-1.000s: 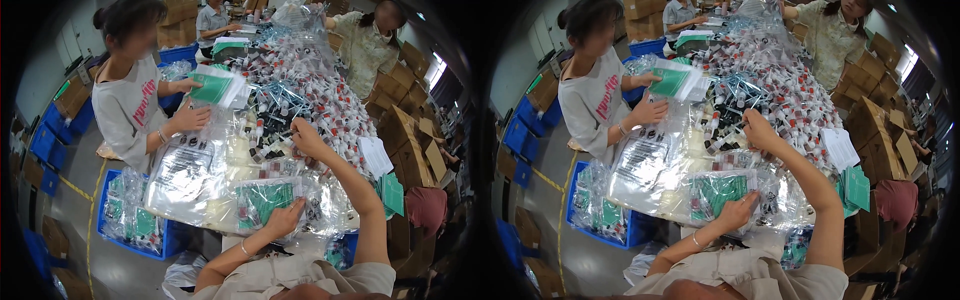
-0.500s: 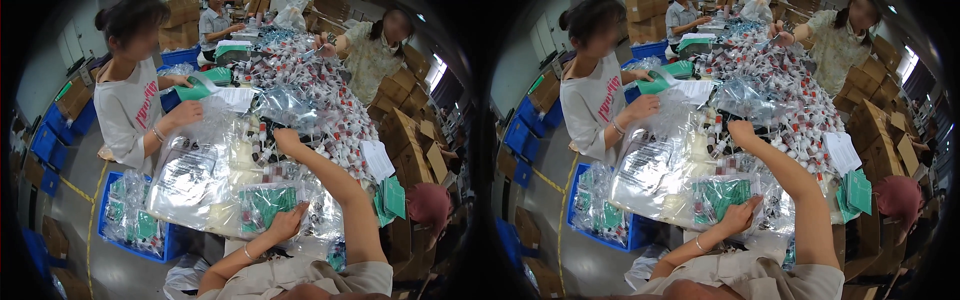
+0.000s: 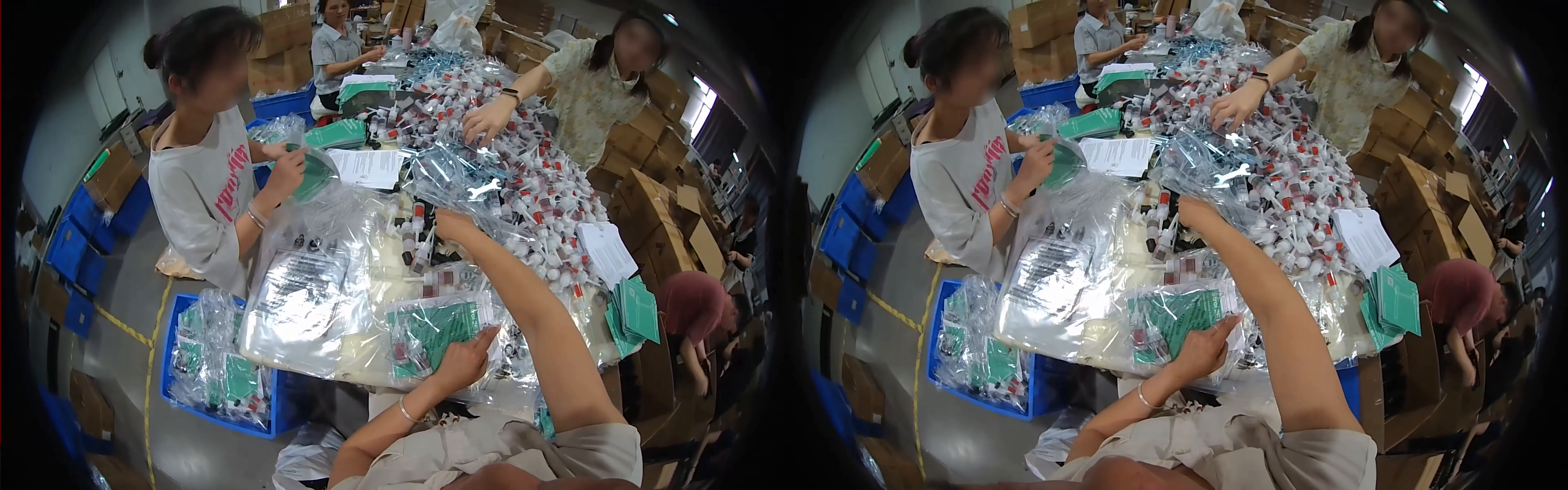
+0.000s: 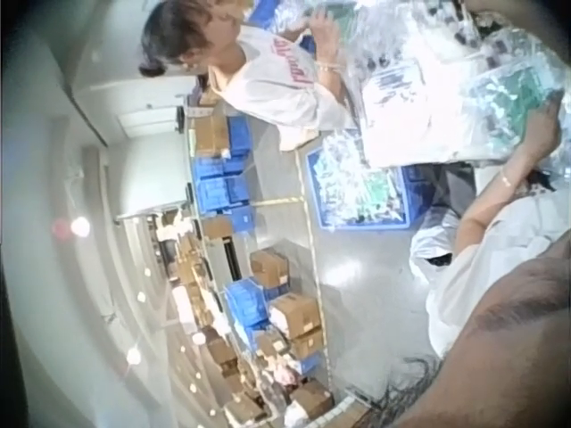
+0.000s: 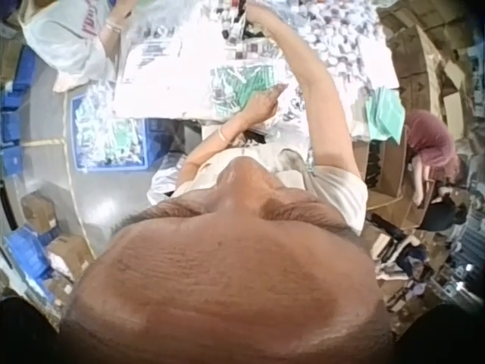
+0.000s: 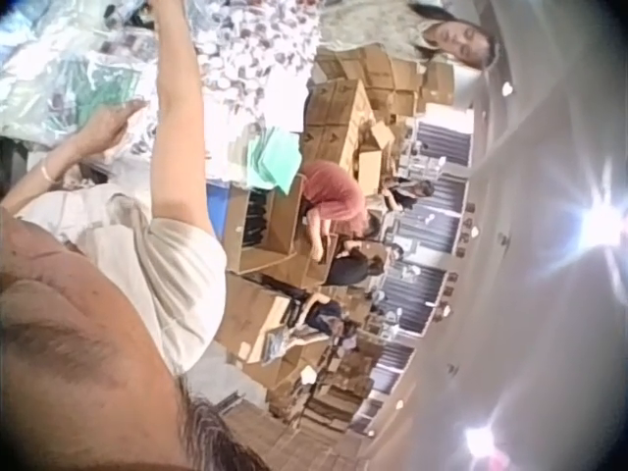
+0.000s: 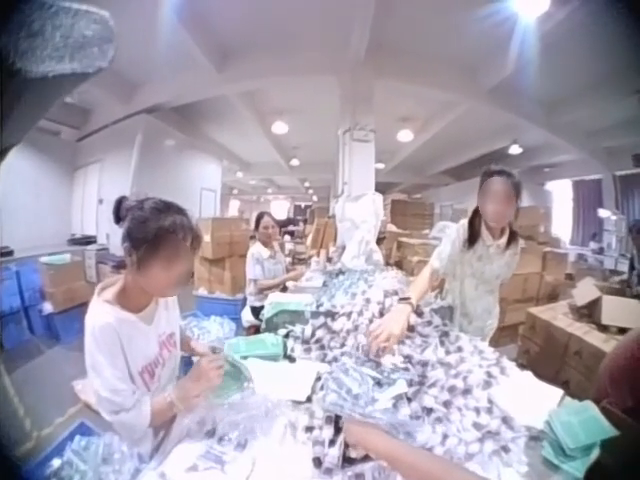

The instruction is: Packing small plastic components and instruction manuals into plastic bags at a warehouse packing station.

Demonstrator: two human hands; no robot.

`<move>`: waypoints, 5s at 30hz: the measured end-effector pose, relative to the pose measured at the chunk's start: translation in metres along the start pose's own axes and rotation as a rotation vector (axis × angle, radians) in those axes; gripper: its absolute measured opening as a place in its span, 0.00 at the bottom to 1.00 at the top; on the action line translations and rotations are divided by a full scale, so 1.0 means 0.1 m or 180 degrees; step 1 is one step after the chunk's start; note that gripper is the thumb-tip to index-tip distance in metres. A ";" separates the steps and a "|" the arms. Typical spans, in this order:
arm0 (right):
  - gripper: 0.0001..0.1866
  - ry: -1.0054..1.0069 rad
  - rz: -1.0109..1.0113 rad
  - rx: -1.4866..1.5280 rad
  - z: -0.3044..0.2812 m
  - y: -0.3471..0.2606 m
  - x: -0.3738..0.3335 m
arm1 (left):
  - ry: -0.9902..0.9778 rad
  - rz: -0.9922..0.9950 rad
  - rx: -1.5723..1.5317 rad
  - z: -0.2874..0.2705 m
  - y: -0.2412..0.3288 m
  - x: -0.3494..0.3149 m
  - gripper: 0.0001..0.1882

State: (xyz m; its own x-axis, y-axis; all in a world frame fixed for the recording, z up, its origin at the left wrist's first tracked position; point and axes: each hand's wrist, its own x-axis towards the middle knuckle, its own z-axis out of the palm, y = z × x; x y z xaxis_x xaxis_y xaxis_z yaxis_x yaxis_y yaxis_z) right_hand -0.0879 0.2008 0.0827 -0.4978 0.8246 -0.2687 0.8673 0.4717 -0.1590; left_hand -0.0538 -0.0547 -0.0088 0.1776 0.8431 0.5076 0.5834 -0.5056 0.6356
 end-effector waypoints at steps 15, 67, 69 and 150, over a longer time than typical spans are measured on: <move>0.13 -0.0404 -0.0337 0.1186 -0.54 0.66 -0.07 | -0.0161 -0.0185 0.0054 -0.02 0.03 0.02 0.32; 0.14 0.1417 -0.1141 0.0343 0.13 0.65 -0.23 | 0.0088 -0.0095 0.0112 0.00 0.00 0.01 0.29; 0.13 0.1287 -0.0963 -0.0110 0.24 0.64 -0.11 | -0.0029 -0.0174 0.0110 0.01 0.01 0.02 0.30; 0.09 0.1580 -0.1013 -0.2055 -0.63 1.00 0.82 | -0.0097 -0.0456 -0.0177 0.03 -0.04 0.16 0.36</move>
State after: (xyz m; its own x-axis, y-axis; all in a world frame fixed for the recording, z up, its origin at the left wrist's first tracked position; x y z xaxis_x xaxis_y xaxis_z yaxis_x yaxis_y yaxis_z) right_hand -0.0419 0.3351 0.1045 -0.7877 0.5934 0.1655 0.5951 0.6635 0.4535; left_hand -0.0514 -0.0382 -0.0049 0.1202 0.9120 0.3921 0.5599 -0.3885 0.7319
